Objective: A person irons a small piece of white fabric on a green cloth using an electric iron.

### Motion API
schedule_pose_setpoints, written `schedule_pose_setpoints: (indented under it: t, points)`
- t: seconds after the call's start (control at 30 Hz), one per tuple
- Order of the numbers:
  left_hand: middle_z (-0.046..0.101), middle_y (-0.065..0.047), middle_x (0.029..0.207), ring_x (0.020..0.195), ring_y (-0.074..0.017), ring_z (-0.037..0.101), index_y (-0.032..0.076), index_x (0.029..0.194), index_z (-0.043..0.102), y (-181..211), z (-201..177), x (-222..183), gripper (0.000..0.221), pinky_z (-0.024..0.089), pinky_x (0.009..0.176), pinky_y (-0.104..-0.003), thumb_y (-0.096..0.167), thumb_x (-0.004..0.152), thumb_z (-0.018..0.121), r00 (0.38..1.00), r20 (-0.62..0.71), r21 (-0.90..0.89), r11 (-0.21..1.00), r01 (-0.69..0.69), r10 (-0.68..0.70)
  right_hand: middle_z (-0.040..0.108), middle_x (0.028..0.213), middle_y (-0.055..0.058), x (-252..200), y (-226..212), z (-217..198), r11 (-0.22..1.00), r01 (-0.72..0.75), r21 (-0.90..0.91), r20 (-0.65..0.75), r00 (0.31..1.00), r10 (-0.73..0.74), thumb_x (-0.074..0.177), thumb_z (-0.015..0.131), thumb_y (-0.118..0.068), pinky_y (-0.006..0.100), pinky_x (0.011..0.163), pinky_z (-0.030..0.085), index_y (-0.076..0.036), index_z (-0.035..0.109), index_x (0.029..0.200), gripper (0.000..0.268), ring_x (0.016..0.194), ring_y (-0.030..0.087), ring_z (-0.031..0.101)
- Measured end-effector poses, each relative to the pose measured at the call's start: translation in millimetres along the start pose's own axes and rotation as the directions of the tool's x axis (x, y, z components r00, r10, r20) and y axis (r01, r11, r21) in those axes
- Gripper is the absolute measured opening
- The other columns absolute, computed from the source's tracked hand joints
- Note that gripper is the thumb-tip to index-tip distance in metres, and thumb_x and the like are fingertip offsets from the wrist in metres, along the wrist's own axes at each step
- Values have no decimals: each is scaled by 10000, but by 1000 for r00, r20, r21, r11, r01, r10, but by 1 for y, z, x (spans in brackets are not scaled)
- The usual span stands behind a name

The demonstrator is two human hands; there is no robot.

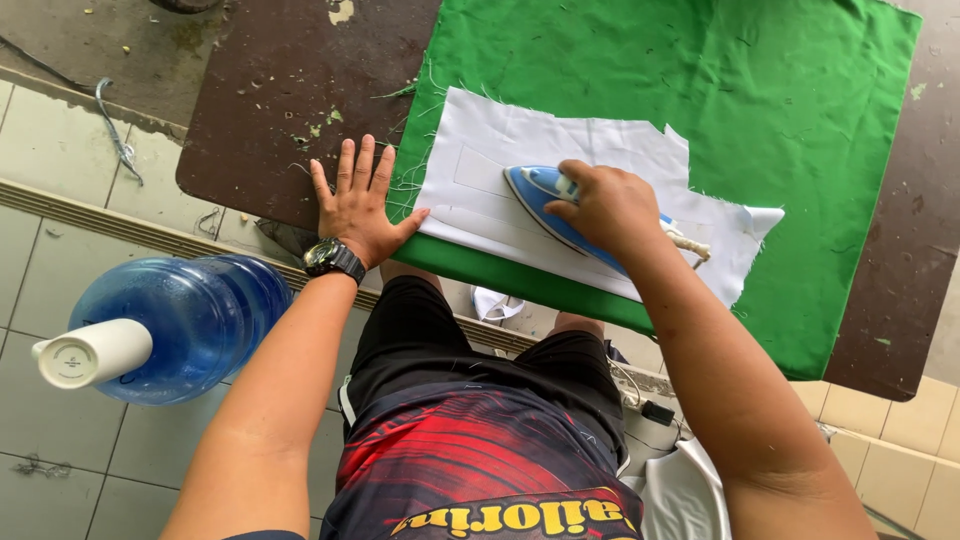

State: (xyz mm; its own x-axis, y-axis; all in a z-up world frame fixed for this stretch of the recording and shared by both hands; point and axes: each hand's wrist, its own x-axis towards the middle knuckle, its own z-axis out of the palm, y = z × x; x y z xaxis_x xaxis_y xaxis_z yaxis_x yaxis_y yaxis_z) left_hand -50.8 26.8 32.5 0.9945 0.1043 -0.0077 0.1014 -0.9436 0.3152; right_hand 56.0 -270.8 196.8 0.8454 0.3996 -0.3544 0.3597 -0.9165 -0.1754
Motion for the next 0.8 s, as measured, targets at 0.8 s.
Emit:
schedule_pose_setpoints:
  t: [0.8]
  points:
    - [199, -153, 1703, 1569, -370, 122, 155, 1613, 315, 5, -9, -1, 971, 33, 1178, -729, 802, 898, 428, 1000, 5, -14, 1000, 1, -1, 762, 1141, 195, -78, 138, 8, 956, -287, -57, 51, 956, 290, 923, 728, -432, 517, 922, 554, -233, 632, 1422, 546, 1090, 409, 715]
